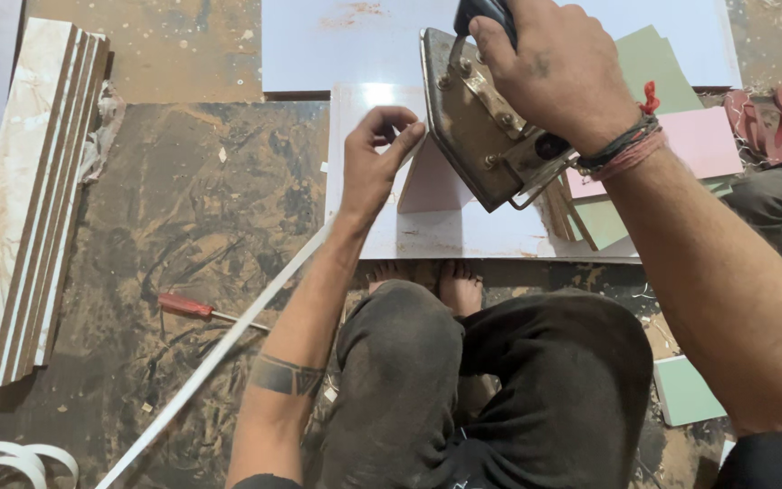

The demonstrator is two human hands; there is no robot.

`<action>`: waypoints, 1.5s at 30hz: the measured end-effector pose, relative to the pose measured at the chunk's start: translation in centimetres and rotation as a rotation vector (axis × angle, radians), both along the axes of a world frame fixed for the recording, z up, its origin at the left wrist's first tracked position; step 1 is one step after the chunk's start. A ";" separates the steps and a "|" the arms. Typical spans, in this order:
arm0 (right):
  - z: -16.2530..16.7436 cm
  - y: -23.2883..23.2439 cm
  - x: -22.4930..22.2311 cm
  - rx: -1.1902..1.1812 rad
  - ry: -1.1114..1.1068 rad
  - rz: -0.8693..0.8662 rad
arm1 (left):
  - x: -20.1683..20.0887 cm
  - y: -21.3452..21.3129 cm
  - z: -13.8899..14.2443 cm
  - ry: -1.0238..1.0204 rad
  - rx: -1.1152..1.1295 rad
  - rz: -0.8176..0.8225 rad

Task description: The person sits on the workshop floor and applies white edge banding tape to the edges of laminated boards using a hand-held edge-banding iron. They press the heated iron along the taped edge, then press and align the band by hand, working on one board edge at a time.

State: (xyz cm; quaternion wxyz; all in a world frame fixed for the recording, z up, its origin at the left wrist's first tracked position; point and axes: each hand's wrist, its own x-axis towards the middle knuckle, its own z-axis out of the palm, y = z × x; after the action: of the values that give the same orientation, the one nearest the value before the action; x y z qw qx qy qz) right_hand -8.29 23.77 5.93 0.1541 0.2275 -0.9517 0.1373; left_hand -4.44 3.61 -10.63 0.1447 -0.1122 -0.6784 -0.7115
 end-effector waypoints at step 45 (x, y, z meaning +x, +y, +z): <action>0.0 0.4 0.6 0.061 0.076 -0.030 | 1.1 0.3 -1.0 0.176 -0.148 -0.004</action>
State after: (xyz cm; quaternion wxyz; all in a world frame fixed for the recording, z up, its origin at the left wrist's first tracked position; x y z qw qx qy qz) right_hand -7.69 24.20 5.95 0.1854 0.2227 -0.9522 0.0968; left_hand -3.34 3.94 -11.67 0.1938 -0.1858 -0.7134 -0.6472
